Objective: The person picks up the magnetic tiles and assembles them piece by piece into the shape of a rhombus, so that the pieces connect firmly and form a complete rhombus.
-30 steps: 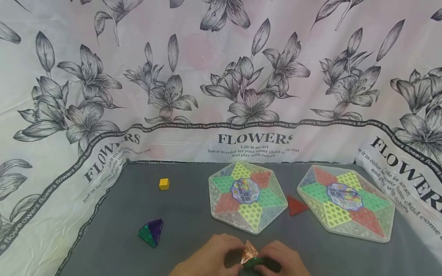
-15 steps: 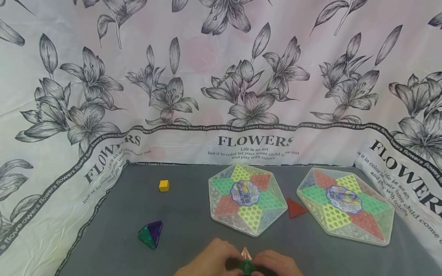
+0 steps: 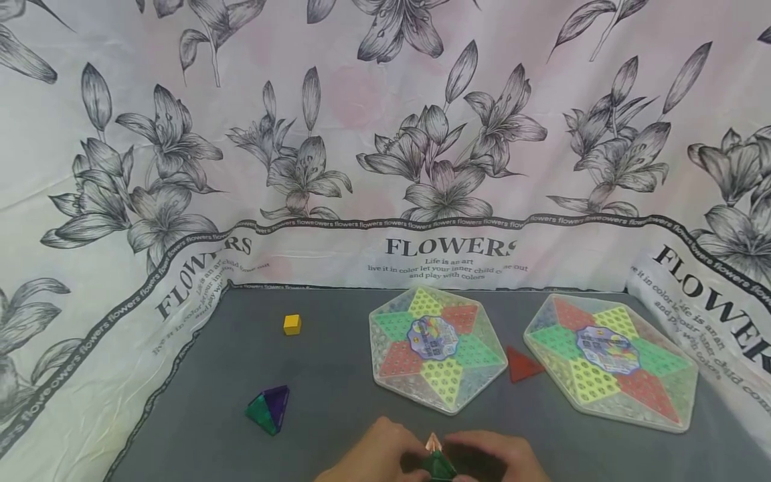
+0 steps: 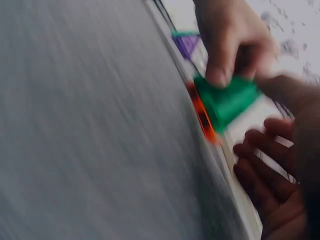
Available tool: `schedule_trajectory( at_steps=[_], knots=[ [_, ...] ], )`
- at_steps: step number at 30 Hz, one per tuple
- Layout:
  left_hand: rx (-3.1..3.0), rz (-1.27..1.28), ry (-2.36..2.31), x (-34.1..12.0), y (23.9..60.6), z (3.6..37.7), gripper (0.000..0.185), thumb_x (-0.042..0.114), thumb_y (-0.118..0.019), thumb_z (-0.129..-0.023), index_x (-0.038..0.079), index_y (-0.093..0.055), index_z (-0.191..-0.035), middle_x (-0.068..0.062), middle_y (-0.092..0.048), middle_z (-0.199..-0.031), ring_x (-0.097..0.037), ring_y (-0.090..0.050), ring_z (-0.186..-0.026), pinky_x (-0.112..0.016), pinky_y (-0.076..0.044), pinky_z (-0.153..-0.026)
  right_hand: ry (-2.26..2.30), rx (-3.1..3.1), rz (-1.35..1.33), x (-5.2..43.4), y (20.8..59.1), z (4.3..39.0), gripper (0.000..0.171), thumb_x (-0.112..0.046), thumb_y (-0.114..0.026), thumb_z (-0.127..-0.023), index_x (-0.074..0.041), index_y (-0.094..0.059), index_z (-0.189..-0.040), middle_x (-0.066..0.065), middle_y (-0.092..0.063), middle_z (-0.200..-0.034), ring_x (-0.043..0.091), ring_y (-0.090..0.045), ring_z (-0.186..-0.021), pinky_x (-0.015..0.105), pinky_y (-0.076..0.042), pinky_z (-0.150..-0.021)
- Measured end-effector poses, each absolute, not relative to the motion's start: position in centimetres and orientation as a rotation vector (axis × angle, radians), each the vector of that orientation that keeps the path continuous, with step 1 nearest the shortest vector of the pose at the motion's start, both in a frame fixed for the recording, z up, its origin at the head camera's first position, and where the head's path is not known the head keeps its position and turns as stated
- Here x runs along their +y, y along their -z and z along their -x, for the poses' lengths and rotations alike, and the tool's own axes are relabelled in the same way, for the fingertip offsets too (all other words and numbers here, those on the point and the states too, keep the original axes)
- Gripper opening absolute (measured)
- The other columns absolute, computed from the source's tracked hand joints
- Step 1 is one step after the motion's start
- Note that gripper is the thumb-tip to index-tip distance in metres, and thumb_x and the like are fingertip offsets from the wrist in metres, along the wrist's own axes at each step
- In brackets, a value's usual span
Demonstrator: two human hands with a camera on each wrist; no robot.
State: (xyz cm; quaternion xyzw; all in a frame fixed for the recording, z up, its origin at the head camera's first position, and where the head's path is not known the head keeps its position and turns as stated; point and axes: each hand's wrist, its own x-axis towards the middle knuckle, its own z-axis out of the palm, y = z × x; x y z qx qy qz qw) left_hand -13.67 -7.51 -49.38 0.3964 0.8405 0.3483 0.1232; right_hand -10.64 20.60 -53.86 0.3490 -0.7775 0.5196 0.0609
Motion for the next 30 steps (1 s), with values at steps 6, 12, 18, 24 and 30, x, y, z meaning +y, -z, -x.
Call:
schedule_trajectory(
  at_steps=[6, 12, 18, 24, 30],
  knots=[
    [2.46, -1.204, -1.038, -7.3, 53.6, 14.8, 0.012, 0.02, -0.086, -0.095, 0.02, -0.088, -0.106, 0.017, -0.081, -0.091, 0.021, -0.061, -0.08, -0.004, -0.05, -0.073, -1.477, -2.475, -0.826, 24.0, 51.6, 11.6, 0.057, -0.008, -0.091, -0.088, -0.017, -0.073, -0.141, 0.001, -0.079, -0.132, 0.009, -0.076, -0.117, 0.026, -0.062, -0.094],
    [2.464, -1.237, -0.987, -7.4, 57.1, 16.1, 0.014, 0.027, -0.086, -0.096, 0.025, -0.088, -0.11, 0.024, -0.08, -0.093, 0.026, -0.058, -0.08, -0.003, -0.05, -0.072, -1.397, -2.482, -0.738, 28.1, 48.9, 14.5, 0.061, -0.002, -0.093, -0.084, -0.01, -0.072, -0.141, 0.01, -0.078, -0.133, 0.01, -0.076, -0.118, 0.017, -0.057, -0.099],
    [2.465, -1.238, -1.013, -7.5, 56.6, 15.9, 0.015, 0.025, -0.086, -0.096, 0.023, -0.088, -0.111, 0.02, -0.081, -0.092, 0.023, -0.059, -0.078, -0.004, -0.049, -0.069, -1.151, -2.659, -0.59, 31.4, 47.3, 18.1, 0.059, -0.022, -0.094, -0.088, -0.017, -0.073, -0.142, 0.003, -0.077, -0.138, -0.001, -0.072, -0.118, 0.018, -0.058, -0.098],
    [2.468, -1.256, -1.036, -7.7, 56.3, 15.7, 0.014, 0.023, -0.086, -0.095, 0.022, -0.088, -0.11, 0.018, -0.08, -0.089, 0.021, -0.058, -0.075, -0.005, -0.049, -0.066, -0.865, -2.806, -0.552, 32.3, 47.2, 20.7, 0.062, -0.044, -0.093, -0.088, -0.017, -0.075, -0.141, -0.003, -0.078, -0.136, 0.011, -0.072, -0.125, 0.042, -0.062, -0.098],
    [2.44, -1.189, -1.03, -7.7, 56.8, 16.0, 0.016, 0.025, -0.086, -0.096, 0.023, -0.088, -0.112, 0.021, -0.08, -0.091, 0.022, -0.059, -0.076, -0.005, -0.05, -0.067, -0.71, -2.865, -0.691, 31.7, 47.2, 22.3, 0.069, -0.048, -0.095, -0.083, -0.011, -0.076, -0.138, 0.002, -0.08, -0.129, 0.026, -0.077, -0.117, 0.045, -0.063, -0.094]
  ],
)
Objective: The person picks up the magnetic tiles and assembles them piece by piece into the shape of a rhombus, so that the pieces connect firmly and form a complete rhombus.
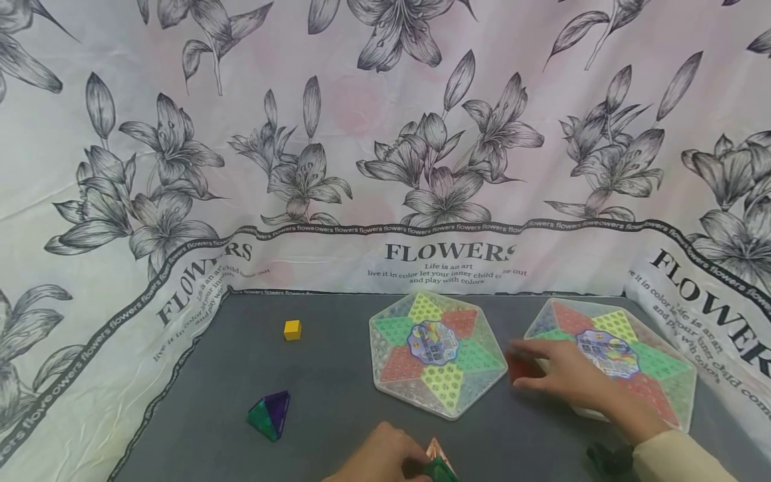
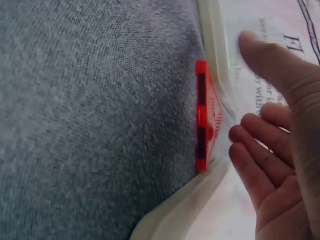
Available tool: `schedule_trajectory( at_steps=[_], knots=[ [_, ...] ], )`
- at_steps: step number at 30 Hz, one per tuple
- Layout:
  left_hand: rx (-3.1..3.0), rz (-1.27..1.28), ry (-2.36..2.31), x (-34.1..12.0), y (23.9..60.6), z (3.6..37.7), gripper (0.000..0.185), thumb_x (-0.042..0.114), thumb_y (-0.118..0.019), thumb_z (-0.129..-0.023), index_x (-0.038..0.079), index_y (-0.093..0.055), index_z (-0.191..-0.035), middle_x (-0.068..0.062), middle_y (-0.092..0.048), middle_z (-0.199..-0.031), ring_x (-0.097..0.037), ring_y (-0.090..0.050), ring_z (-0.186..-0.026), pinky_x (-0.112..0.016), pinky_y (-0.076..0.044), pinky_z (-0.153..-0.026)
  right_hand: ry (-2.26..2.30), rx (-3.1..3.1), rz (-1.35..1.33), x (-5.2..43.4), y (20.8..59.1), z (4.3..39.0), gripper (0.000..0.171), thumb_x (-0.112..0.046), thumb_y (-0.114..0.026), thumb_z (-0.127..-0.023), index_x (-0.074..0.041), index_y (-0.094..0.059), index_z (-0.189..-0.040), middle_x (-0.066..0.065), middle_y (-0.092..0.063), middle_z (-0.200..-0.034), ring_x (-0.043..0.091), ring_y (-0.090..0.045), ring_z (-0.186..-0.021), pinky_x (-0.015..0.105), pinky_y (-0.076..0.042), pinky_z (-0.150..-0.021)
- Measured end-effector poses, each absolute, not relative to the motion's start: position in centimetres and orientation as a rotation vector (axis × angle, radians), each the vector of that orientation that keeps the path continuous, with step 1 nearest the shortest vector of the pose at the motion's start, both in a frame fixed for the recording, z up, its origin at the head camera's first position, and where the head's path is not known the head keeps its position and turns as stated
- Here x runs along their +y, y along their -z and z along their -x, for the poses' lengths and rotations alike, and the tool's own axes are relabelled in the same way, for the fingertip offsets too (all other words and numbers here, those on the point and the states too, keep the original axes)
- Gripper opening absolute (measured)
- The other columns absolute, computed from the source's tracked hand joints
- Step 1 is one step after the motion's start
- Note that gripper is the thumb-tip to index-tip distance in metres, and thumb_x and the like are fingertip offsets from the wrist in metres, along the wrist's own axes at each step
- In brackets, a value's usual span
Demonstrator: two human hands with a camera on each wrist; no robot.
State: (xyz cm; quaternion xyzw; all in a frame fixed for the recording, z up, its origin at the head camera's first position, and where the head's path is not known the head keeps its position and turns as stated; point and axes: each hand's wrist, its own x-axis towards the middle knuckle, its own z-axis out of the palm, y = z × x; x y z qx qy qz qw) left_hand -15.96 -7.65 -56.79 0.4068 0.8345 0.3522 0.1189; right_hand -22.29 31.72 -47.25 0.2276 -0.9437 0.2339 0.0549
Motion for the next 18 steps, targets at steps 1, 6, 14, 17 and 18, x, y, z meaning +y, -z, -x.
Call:
schedule_trajectory(
  at_steps=[1, 6, 14, 17, 18],
  knots=[
    [2.431, -1.172, -1.032, -7.6, 56.9, 16.0, 0.016, 0.025, -0.086, -0.096, 0.023, -0.088, -0.112, 0.021, -0.08, -0.091, 0.022, -0.059, -0.076, -0.005, -0.051, -0.068, -0.695, -2.874, -0.722, 31.6, 47.3, 22.5, 0.068, -0.047, -0.096, -0.083, -0.01, -0.076, -0.137, 0.001, -0.08, -0.127, 0.023, -0.077, -0.113, 0.043, -0.063, -0.092],
    [2.437, -1.169, -1.012, -7.6, 57.2, 16.2, 0.016, 0.026, -0.086, -0.096, 0.023, -0.088, -0.113, 0.022, -0.08, -0.092, 0.023, -0.059, -0.077, -0.005, -0.051, -0.069, -0.628, -2.875, -0.814, 30.9, 47.7, 23.1, 0.067, -0.039, -0.098, -0.082, -0.01, -0.074, -0.138, -0.002, -0.08, -0.122, 0.012, -0.073, -0.104, 0.037, -0.061, -0.085],
    [2.422, -1.149, -1.032, -7.7, 57.0, 16.0, 0.017, 0.026, -0.085, -0.098, 0.024, -0.088, -0.114, 0.022, -0.08, -0.094, 0.023, -0.06, -0.077, -0.005, -0.051, -0.068, -0.586, -2.916, -0.844, 31.0, 48.1, 23.6, 0.072, -0.03, -0.098, -0.082, -0.011, -0.069, -0.146, 0.001, -0.077, -0.133, 0.017, -0.073, -0.114, 0.041, -0.062, -0.092],
    [2.428, -1.164, -1.038, -7.7, 57.2, 16.0, 0.017, 0.026, -0.085, -0.098, 0.024, -0.088, -0.115, 0.022, -0.08, -0.094, 0.024, -0.059, -0.077, -0.005, -0.051, -0.069, -0.599, -2.928, -0.825, 31.2, 48.4, 23.8, 0.073, -0.031, -0.097, -0.083, -0.012, -0.069, -0.147, 0.001, -0.077, -0.134, 0.017, -0.073, -0.114, 0.039, -0.062, -0.091],
    [2.428, -1.169, -1.04, -7.7, 57.2, 16.0, 0.017, 0.025, -0.085, -0.097, 0.024, -0.088, -0.115, 0.022, -0.08, -0.094, 0.024, -0.059, -0.077, -0.005, -0.051, -0.069, -0.609, -2.93, -0.817, 31.3, 48.5, 23.9, 0.073, -0.031, -0.098, -0.082, -0.012, -0.069, -0.147, 0.001, -0.077, -0.134, 0.016, -0.073, -0.114, 0.038, -0.062, -0.091]
  ],
)
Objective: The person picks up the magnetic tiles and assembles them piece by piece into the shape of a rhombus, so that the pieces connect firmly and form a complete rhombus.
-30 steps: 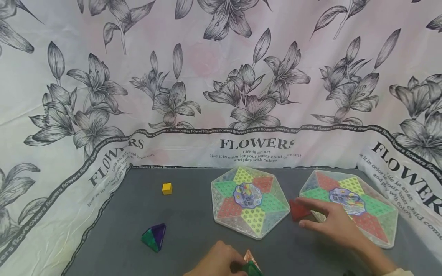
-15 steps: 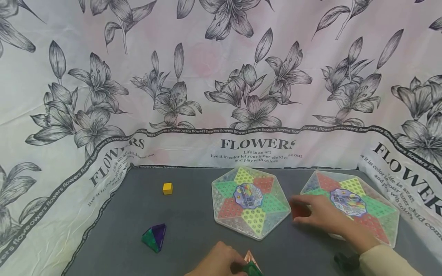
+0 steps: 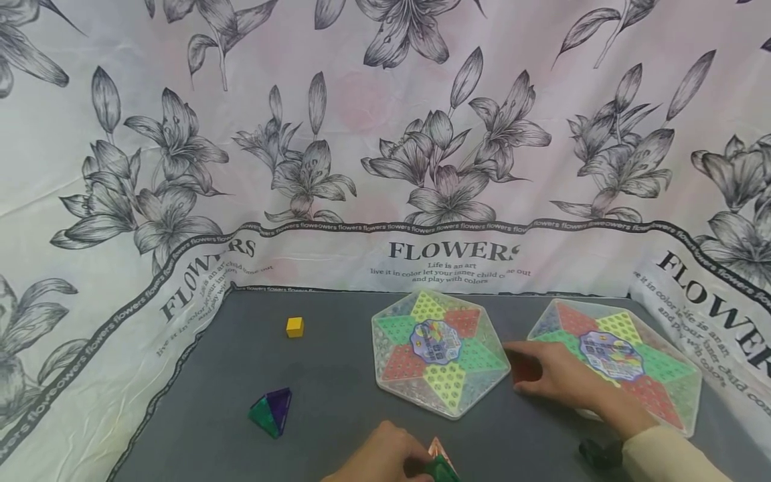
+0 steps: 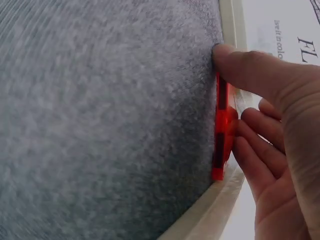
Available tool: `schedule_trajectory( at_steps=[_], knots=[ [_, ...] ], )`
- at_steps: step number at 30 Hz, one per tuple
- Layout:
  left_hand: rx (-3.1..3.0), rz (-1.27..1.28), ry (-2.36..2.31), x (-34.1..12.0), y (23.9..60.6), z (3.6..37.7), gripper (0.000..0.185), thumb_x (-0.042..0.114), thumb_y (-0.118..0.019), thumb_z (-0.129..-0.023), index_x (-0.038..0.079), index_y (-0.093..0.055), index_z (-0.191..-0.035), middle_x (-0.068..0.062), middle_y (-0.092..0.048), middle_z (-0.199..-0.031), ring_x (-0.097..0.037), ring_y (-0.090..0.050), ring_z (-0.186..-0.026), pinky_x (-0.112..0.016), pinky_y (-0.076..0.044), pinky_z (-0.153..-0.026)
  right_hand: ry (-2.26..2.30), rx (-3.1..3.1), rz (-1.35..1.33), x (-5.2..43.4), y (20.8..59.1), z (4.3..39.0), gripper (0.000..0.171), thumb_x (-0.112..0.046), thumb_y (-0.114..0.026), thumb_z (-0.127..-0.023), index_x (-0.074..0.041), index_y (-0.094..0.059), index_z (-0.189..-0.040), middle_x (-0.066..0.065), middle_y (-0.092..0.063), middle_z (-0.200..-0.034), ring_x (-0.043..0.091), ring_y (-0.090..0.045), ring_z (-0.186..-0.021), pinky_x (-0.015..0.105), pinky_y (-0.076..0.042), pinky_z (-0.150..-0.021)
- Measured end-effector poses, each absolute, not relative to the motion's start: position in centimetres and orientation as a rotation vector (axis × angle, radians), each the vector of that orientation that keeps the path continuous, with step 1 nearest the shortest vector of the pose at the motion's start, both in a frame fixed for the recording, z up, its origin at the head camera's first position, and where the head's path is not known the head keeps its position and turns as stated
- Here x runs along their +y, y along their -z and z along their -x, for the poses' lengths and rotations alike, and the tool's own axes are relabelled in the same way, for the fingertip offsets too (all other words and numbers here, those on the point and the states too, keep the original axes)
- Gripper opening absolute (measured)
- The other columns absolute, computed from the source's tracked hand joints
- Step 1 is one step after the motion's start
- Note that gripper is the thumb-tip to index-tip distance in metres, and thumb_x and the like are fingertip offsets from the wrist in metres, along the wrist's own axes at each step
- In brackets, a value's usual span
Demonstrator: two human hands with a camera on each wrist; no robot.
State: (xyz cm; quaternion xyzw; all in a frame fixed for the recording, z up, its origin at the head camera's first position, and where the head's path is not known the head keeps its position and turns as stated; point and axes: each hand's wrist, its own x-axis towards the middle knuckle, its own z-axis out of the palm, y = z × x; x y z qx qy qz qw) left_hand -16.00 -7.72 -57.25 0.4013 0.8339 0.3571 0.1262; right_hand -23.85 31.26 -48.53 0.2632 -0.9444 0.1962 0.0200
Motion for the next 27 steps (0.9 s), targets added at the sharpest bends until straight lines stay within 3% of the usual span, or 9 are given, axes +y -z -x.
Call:
schedule_trajectory(
  at_steps=[5, 11, 19, 27],
  knots=[
    [2.44, -1.181, -1.061, -7.7, 56.3, 15.7, 0.017, 0.022, -0.086, -0.096, 0.021, -0.088, -0.113, 0.019, -0.081, -0.095, 0.023, -0.061, -0.08, -0.005, -0.051, -0.071, -0.654, -2.915, -0.785, 31.4, 48.9, 23.8, 0.072, -0.031, -0.098, -0.082, -0.013, -0.07, -0.146, 0.001, -0.077, -0.133, 0.015, -0.072, -0.113, 0.037, -0.062, -0.089],
    [2.426, -1.154, -1.075, -7.5, 51.8, 14.4, 0.016, 0.012, -0.087, -0.094, 0.014, -0.088, -0.11, 0.009, -0.084, -0.095, 0.017, -0.065, -0.083, -0.005, -0.052, -0.072, -0.741, -2.911, -0.691, 31.3, 48.3, 22.7, 0.071, -0.036, -0.097, -0.082, -0.014, -0.072, -0.144, -0.001, -0.077, -0.134, 0.018, -0.073, -0.12, 0.039, -0.062, -0.096],
    [2.428, -1.212, -1.095, -7.8, 56.0, 15.5, 0.018, 0.019, -0.087, -0.095, 0.02, -0.088, -0.112, 0.019, -0.081, -0.094, 0.022, -0.062, -0.081, -0.005, -0.052, -0.07, -0.786, -2.715, -0.812, 29.3, 47.8, 18.8, 0.068, -0.032, -0.103, -0.074, -0.016, -0.077, -0.136, -0.006, -0.081, -0.125, 0.003, -0.072, -0.114, 0.025, -0.061, -0.091],
    [2.441, -1.212, -1.105, -7.7, 55.1, 15.2, 0.016, 0.017, -0.087, -0.094, 0.019, -0.088, -0.109, 0.016, -0.082, -0.091, 0.019, -0.062, -0.078, -0.006, -0.051, -0.068, -0.794, -2.613, -1.022, 27.1, 49.3, 15.6, 0.069, -0.038, -0.101, -0.077, -0.017, -0.075, -0.138, -0.006, -0.08, -0.124, 0.001, -0.071, -0.109, 0.025, -0.062, -0.085]
  ],
)
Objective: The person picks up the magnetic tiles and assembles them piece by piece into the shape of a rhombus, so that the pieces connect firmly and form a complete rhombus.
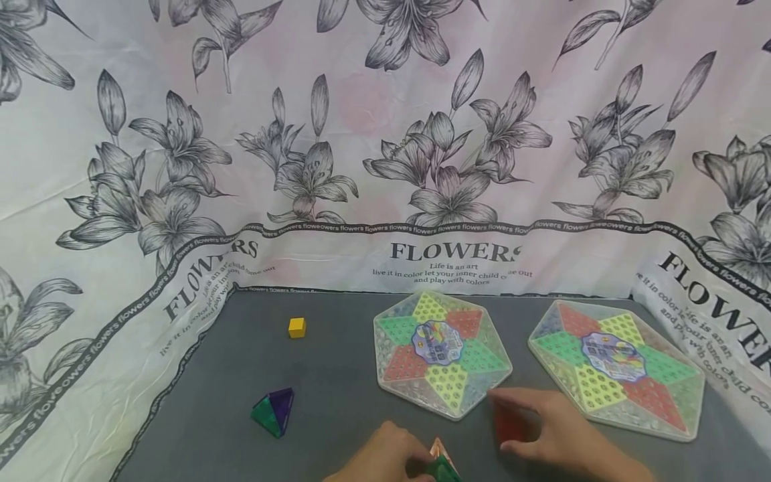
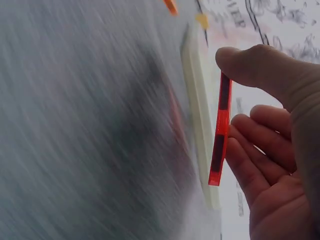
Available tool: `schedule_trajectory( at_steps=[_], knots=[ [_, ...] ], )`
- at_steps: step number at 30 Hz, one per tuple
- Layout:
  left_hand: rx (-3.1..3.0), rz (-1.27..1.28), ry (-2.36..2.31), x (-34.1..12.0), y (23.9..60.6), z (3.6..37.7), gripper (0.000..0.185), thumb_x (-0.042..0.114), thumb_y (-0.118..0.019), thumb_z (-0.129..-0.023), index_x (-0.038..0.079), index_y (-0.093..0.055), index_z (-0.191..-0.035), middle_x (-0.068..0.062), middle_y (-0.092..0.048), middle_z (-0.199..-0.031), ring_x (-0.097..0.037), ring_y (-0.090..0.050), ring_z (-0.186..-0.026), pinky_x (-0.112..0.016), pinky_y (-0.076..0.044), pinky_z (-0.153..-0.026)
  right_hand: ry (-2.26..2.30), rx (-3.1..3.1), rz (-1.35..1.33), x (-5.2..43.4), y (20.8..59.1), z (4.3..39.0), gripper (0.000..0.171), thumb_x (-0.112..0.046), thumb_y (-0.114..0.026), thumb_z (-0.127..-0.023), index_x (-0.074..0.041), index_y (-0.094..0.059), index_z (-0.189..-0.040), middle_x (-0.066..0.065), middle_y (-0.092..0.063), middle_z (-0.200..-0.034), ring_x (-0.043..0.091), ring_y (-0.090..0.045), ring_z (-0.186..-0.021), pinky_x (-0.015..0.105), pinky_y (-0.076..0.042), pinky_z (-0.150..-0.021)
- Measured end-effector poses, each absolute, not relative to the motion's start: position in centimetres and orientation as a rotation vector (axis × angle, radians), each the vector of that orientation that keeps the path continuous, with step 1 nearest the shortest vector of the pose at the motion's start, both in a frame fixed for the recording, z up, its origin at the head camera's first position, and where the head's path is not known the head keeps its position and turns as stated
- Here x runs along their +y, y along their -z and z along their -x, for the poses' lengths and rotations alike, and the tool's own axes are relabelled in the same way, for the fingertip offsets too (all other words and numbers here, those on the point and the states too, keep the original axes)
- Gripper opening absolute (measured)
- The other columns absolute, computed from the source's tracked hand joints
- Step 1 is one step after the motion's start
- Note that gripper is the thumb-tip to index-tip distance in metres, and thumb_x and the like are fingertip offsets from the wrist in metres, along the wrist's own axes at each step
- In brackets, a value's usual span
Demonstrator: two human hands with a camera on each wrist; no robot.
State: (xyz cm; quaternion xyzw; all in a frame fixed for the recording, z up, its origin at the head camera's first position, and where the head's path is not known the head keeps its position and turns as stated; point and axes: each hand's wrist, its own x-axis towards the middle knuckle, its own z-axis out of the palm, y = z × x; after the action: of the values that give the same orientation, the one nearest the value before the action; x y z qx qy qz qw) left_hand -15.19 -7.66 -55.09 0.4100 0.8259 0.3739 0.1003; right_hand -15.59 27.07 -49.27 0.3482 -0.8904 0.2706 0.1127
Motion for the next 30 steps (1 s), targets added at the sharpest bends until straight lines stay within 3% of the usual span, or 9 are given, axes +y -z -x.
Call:
schedule_trajectory(
  at_steps=[5, 9, 12, 18, 22, 30],
  knots=[
    [2.479, -1.244, -1.067, -7.7, 56.7, 15.7, 0.018, 0.02, -0.088, -0.093, 0.023, -0.088, -0.111, 0.019, -0.082, -0.096, 0.024, -0.06, -0.085, -0.003, -0.05, -0.074, -0.918, -2.635, -1.102, 25.8, 50.8, 14.5, 0.067, -0.041, -0.097, -0.083, -0.016, -0.073, -0.14, -0.003, -0.079, -0.127, 0.001, -0.069, -0.109, 0.025, -0.061, -0.084],
    [2.494, -1.192, -1.024, -7.6, 53.2, 14.8, 0.016, 0.018, -0.088, -0.094, 0.02, -0.088, -0.11, 0.017, -0.082, -0.096, 0.022, -0.061, -0.085, -0.003, -0.049, -0.075, -1.04, -2.649, -1.142, 25.2, 51.6, 14.0, 0.067, -0.042, -0.094, -0.087, -0.016, -0.07, -0.144, 0.002, -0.078, -0.133, 0.003, -0.069, -0.118, 0.025, -0.061, -0.088],
    [2.508, -1.181, -1.013, -7.6, 52.5, 14.6, 0.015, 0.019, -0.088, -0.094, 0.02, -0.089, -0.108, 0.017, -0.082, -0.095, 0.021, -0.061, -0.085, -0.003, -0.048, -0.075, -1.083, -2.606, -1.172, 25.4, 52.0, 13.9, 0.068, -0.038, -0.094, -0.088, -0.016, -0.068, -0.147, 0.003, -0.077, -0.136, 0.003, -0.069, -0.123, 0.02, -0.058, -0.094],
    [2.518, -1.256, -1.009, -7.7, 56.9, 15.7, 0.016, 0.028, -0.087, -0.096, 0.027, -0.088, -0.111, 0.025, -0.08, -0.096, 0.024, -0.059, -0.084, -0.003, -0.049, -0.075, -1.028, -2.483, -1.228, 26.6, 52.8, 14.1, 0.071, -0.019, -0.098, -0.08, -0.014, -0.069, -0.145, 0.0, -0.077, -0.134, 0.004, -0.069, -0.123, 0.006, -0.045, -0.104],
    [2.502, -1.21, -1.021, -7.7, 56.5, 15.6, 0.014, 0.028, -0.086, -0.096, 0.027, -0.088, -0.11, 0.025, -0.079, -0.095, 0.023, -0.06, -0.084, -0.004, -0.049, -0.075, -1.07, -2.411, -1.325, 26.2, 53.0, 14.2, 0.069, -0.009, -0.095, -0.082, -0.012, -0.069, -0.145, 0.002, -0.077, -0.134, 0.006, -0.07, -0.123, 0.007, -0.045, -0.106],
    [2.505, -1.209, -1.013, -7.6, 56.2, 15.5, 0.016, 0.025, -0.087, -0.095, 0.026, -0.088, -0.111, 0.022, -0.081, -0.097, 0.022, -0.061, -0.086, -0.004, -0.049, -0.074, -1.227, -2.288, -1.477, 23.6, 53.7, 14.3, 0.062, -0.004, -0.089, -0.09, -0.005, -0.066, -0.148, 0.009, -0.076, -0.137, 0.012, -0.072, -0.124, 0.013, -0.052, -0.104]
  ],
)
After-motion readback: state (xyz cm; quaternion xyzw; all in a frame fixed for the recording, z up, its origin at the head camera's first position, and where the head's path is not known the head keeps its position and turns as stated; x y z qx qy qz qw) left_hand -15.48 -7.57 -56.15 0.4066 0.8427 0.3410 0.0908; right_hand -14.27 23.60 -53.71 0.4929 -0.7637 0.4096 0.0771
